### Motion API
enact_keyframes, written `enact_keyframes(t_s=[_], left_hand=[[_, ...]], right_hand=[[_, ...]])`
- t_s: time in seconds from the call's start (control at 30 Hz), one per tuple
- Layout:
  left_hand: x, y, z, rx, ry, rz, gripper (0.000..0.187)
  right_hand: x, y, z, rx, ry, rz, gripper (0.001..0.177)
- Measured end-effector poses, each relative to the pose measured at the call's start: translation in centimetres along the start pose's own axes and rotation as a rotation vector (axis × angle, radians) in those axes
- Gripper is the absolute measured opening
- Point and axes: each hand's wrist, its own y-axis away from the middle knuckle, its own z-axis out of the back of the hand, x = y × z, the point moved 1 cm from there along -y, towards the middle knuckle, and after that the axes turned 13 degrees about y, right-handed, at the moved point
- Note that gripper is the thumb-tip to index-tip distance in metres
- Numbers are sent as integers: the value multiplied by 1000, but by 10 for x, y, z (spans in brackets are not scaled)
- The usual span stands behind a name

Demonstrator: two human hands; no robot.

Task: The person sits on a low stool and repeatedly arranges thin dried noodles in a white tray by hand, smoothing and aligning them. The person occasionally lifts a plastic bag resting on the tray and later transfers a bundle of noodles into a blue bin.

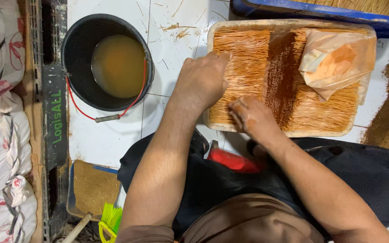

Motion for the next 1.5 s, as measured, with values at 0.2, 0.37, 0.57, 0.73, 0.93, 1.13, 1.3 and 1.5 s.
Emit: enact_keyframes(t_s=[0.2, 0.37, 0.57, 0.73, 0.93, 1.13, 1.3, 1.5], left_hand=[[-3, 2, 8, 73, 13, 83, 58], [-1, 2, 12, -30, 38, -2, 61], [2, 0, 13, -54, 54, -8, 58], [1, -2, 12, -38, 46, 8, 53], [3, -5, 9, -35, 43, 16, 49], [1, -6, 9, -77, 63, -21, 49], [3, -4, 8, -79, 88, -20, 48], [3, -4, 10, -84, 88, -11, 47]], right_hand=[[-9, -5, 2, -73, 42, -23, 21], [-25, -12, -3, 74, 83, -97, 21], [-22, -46, 33, -174, 124, -59, 43], [-17, -78, 43, 359, 276, -213, 50], [-9, -57, 12, 249, 511, -45, 41], [-22, -47, -5, 187, 296, -68, 52], [-24, -64, 8, 77, 387, -61, 48], [-31, -64, -6, 446, 396, -111, 63]])
